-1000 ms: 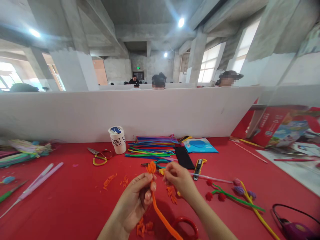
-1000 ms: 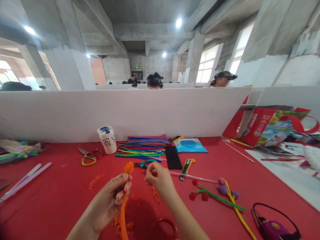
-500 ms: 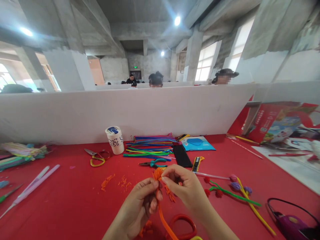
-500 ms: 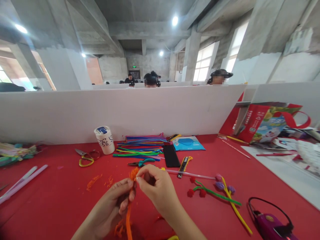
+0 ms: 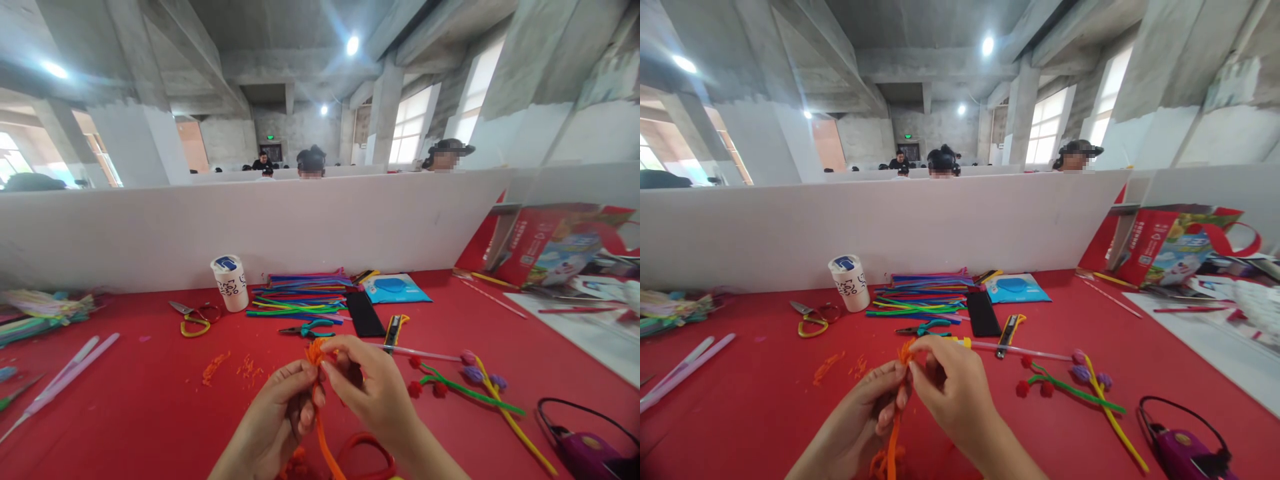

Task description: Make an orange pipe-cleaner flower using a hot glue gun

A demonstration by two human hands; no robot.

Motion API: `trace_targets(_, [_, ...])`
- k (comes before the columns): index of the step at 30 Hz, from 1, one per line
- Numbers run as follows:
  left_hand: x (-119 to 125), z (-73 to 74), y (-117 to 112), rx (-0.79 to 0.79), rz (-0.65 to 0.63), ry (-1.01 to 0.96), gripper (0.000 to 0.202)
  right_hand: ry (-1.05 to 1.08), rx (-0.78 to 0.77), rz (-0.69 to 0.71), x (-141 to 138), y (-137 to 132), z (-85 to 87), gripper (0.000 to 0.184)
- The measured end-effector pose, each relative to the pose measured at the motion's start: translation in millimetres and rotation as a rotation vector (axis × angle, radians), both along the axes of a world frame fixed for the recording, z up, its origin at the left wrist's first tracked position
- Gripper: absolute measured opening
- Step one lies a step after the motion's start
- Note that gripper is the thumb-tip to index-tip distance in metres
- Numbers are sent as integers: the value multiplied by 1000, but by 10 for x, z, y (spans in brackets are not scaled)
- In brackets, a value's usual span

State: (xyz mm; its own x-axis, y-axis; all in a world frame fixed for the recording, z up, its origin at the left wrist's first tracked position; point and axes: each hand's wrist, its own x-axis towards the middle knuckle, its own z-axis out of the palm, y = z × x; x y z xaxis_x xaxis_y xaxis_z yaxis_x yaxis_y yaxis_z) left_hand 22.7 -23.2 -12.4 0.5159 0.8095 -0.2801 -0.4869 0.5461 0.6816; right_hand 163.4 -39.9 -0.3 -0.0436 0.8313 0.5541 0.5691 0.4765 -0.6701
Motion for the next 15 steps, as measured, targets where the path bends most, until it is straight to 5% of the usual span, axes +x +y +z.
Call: trace_targets(15, [-14, 13, -15, 53, -33, 63, 17, -171, 144, -12, 12, -30, 5, 12])
